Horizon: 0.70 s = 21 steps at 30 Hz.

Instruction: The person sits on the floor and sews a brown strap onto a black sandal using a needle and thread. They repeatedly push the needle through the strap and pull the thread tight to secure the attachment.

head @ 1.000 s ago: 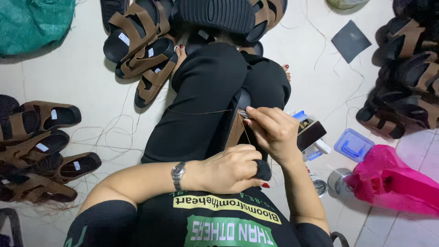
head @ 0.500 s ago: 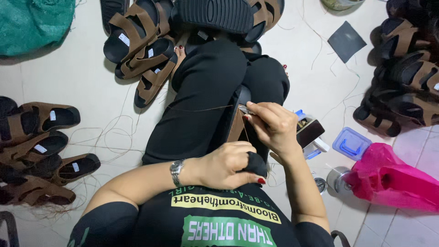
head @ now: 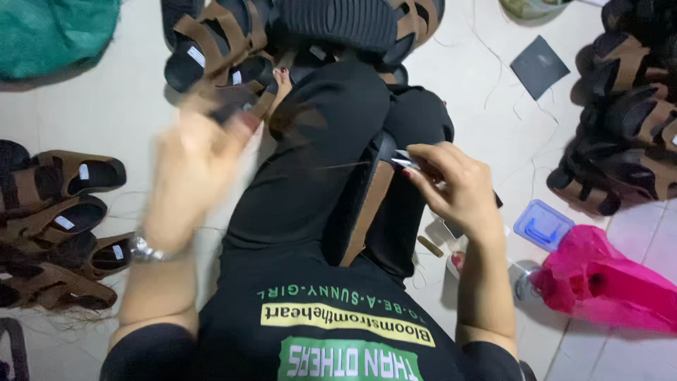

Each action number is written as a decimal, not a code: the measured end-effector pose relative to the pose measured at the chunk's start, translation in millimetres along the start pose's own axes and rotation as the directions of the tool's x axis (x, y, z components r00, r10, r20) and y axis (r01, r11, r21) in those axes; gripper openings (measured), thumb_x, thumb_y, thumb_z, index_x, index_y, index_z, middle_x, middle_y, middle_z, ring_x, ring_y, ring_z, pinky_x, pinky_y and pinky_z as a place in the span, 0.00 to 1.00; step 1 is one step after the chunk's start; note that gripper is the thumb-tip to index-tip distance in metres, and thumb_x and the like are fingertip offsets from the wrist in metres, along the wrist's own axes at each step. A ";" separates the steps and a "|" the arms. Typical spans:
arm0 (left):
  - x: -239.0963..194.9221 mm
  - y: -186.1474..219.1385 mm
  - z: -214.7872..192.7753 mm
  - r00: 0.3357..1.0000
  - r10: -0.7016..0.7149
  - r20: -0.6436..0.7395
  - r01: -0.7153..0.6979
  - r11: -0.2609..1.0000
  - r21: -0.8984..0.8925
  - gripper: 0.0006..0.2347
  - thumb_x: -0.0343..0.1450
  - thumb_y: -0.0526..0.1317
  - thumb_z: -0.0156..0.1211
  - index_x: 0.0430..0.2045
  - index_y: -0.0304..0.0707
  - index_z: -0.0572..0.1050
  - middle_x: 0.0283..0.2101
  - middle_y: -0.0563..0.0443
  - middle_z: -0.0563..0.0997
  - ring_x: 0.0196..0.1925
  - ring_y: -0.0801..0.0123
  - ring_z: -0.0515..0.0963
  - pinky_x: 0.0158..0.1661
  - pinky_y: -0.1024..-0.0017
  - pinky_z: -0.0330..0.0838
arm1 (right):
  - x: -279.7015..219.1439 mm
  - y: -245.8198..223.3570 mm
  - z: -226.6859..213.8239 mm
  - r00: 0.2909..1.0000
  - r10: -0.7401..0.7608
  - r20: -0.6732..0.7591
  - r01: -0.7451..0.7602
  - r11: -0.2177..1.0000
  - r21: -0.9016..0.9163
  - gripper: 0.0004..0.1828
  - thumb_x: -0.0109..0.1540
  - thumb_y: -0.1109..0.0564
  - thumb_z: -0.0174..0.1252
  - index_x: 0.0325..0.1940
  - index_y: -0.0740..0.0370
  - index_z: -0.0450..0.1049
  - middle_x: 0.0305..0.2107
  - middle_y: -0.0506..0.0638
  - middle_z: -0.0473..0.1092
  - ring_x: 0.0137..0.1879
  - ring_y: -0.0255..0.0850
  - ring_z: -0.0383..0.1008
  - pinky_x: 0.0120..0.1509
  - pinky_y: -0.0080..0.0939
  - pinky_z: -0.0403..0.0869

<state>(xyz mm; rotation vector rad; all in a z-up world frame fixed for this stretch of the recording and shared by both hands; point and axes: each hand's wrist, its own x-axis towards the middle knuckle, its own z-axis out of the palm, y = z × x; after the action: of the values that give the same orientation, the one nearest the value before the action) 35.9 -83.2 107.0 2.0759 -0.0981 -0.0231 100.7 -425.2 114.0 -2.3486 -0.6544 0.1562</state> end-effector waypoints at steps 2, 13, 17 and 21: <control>-0.3 -40.7 -23.1 0.978 -0.093 -0.185 0.175 0.852 0.494 0.11 0.82 0.35 0.71 0.36 0.25 0.76 0.64 0.44 0.37 0.48 0.59 0.82 0.53 0.64 0.80 | 3.3 -17.8 -16.4 0.998 -0.026 0.062 0.032 0.994 -0.100 0.14 0.63 0.56 0.63 0.53 0.58 0.76 0.35 0.50 0.76 0.37 0.45 0.78 0.41 0.43 0.73; 24.4 -28.3 98.6 0.904 0.426 0.027 -0.417 0.868 0.271 0.09 0.72 0.36 0.62 0.22 0.29 0.78 0.34 0.45 0.78 0.44 0.50 0.78 0.38 0.62 0.71 | 57.3 -67.5 -9.2 0.923 -0.029 0.383 0.276 0.743 -0.609 0.06 0.53 0.50 0.65 0.33 0.50 0.79 0.19 0.42 0.72 0.26 0.40 0.76 0.28 0.37 0.73; 25.9 2.2 95.3 0.937 0.324 0.133 -0.338 0.936 0.101 0.08 0.74 0.32 0.50 0.32 0.25 0.77 0.37 0.40 0.75 0.39 0.46 0.79 0.37 0.62 0.76 | 60.2 -54.4 3.4 0.922 -0.004 0.387 0.268 0.730 -0.629 0.02 0.54 0.53 0.63 0.29 0.50 0.79 0.17 0.44 0.72 0.22 0.41 0.75 0.26 0.40 0.72; 30.5 31.4 83.4 0.934 0.355 0.043 -0.357 0.933 0.052 0.08 0.73 0.27 0.52 0.25 0.20 0.78 0.35 0.29 0.76 0.40 0.37 0.79 0.38 0.60 0.76 | 64.1 -52.2 13.0 0.897 0.012 0.442 0.307 0.704 -0.641 0.07 0.55 0.56 0.57 0.24 0.51 0.79 0.12 0.50 0.70 0.23 0.50 0.76 0.26 0.45 0.71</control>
<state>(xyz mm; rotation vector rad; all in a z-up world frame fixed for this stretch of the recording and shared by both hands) 59.6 -173.5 94.7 2.0883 -0.5006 0.1698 131.0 -352.4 142.0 -3.0047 -1.3096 0.4068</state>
